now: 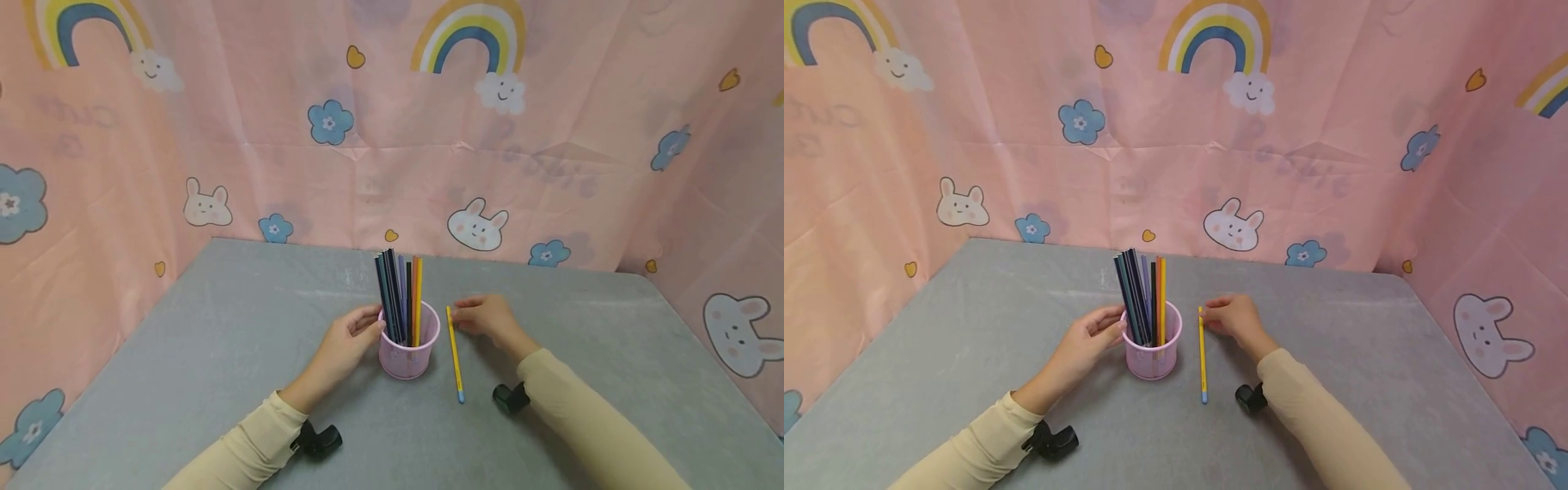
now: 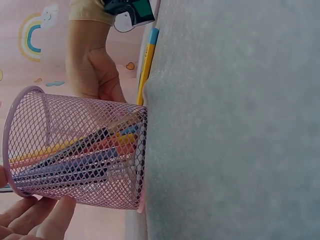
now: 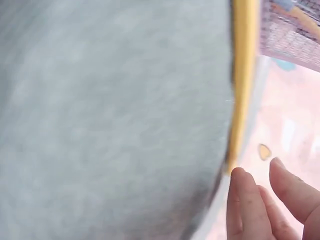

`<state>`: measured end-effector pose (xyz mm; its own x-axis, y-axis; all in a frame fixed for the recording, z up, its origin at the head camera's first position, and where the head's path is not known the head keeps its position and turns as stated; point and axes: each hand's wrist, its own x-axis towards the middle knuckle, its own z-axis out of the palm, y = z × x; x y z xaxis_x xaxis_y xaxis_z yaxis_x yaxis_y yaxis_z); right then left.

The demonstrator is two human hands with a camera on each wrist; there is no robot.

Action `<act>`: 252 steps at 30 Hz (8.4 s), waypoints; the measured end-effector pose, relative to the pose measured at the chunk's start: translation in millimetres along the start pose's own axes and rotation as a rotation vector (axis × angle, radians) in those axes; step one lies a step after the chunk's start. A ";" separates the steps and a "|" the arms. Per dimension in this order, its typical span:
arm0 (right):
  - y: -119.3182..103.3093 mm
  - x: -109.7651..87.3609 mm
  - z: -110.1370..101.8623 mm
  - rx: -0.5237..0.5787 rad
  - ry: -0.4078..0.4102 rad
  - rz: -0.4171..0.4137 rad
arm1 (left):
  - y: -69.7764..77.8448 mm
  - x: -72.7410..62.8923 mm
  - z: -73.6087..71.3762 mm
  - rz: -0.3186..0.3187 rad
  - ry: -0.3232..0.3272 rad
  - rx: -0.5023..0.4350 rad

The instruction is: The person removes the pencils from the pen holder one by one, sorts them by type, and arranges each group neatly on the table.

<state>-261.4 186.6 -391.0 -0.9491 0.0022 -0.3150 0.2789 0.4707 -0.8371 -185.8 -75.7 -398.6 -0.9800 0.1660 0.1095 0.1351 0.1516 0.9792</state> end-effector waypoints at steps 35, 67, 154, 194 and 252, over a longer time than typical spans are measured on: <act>-44.3 -39.0 18.5 0.303 -0.022 -0.277 | -0.7 0.2 1.5 -0.017 0.003 -0.012; -41.2 -38.5 46.4 0.323 0.143 -0.417 | -2.7 -0.9 2.8 -0.001 0.013 -0.017; -41.0 -57.5 -56.3 0.574 0.108 -0.447 | -0.2 -0.4 2.1 -0.018 -0.001 -0.017; 18.6 5.0 -57.2 0.334 -0.109 0.035 | -2.2 -0.4 3.0 -0.007 0.011 -0.039; 12.2 6.8 -15.5 -0.058 0.042 0.113 | -1.9 -0.4 2.9 -0.005 0.015 -0.030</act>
<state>-266.7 206.1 -396.5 -0.9177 0.0944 -0.3860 0.3767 0.5155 -0.7696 -185.3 -73.3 -401.0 -0.9827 0.1509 0.1070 0.1260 0.1226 0.9844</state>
